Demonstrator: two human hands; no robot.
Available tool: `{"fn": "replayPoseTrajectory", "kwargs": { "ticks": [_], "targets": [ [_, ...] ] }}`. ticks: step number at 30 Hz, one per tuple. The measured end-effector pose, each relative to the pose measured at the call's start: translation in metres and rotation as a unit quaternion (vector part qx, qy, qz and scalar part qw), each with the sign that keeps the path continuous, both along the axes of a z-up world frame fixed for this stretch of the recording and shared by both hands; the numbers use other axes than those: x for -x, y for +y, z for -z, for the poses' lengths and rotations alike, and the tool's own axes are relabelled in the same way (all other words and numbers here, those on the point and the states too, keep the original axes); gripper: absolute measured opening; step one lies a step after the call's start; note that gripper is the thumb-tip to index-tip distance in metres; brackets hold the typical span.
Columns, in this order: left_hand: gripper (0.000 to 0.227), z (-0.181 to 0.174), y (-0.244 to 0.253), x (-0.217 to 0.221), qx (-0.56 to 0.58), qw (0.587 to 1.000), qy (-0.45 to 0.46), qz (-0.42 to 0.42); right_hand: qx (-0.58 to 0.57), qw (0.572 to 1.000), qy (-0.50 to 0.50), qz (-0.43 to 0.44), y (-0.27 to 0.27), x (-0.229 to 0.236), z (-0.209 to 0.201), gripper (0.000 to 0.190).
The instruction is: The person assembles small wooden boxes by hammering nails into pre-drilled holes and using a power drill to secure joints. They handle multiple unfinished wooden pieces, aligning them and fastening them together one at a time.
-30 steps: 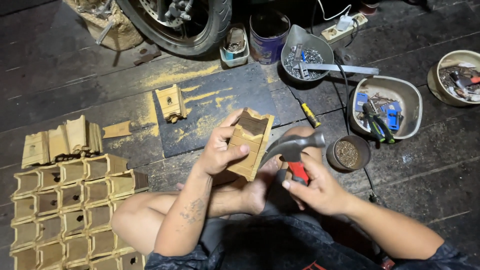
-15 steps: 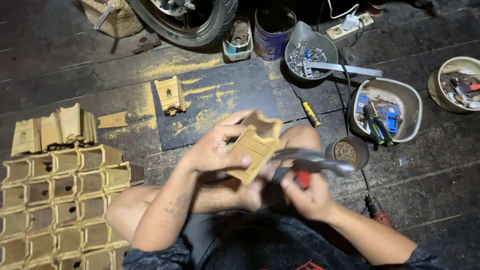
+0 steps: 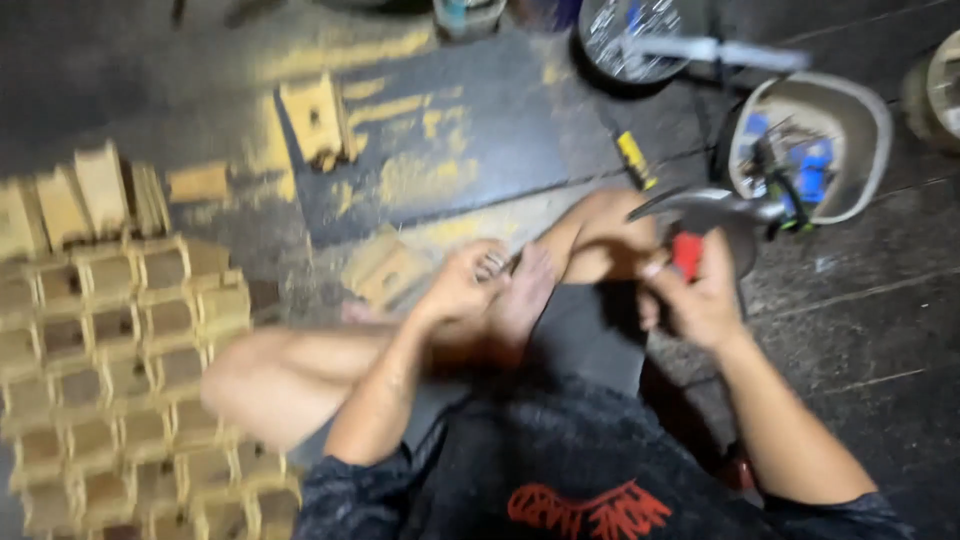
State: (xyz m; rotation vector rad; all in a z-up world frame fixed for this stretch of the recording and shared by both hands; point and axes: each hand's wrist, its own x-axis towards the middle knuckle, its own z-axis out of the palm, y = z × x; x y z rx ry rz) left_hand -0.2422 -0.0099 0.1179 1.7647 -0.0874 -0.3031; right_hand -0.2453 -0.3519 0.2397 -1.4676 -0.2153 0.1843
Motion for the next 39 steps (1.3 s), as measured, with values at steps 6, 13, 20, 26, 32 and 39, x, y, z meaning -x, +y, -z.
{"fn": "replayPoseTrajectory", "kwargs": {
  "ticks": [6, 13, 20, 26, 32, 39],
  "targets": [
    [0.028, -0.053, 0.161, -0.007, -0.19, 0.946, -0.077, -0.251, 0.118, 0.988, 0.08, 0.056, -0.027, -0.022, 0.05, 0.04],
    [0.12, -0.079, 0.184, -0.01, -0.347, 0.897, 0.256, -0.095, 0.356, 0.925, 0.133, -0.028, 0.08, -0.087, -0.007, 0.04],
    [0.111, -0.039, 0.147, -0.007, -0.423, 0.858, 0.26, -0.131, 0.207, 0.958, 0.181, -0.08, 0.122, -0.174, 0.095, 0.045],
    [0.053, 0.003, 0.166, 0.005, -0.414, 0.881, 0.205, -0.104, 0.127, 0.966, 0.206, -0.088, 0.127, -0.199, 0.134, 0.045],
    [0.052, -0.018, 0.151, 0.012, -0.049, 0.969, 0.123, -0.207, 0.297, 0.941, 0.148, -0.059, 0.089, -0.249, 0.169, 0.052],
    [0.049, -0.032, 0.124, 0.022, 0.51, 0.759, 0.105, -0.39, 0.451, 0.887, -0.004, 0.096, 0.014, -0.249, 0.163, 0.046]
  ]
}}
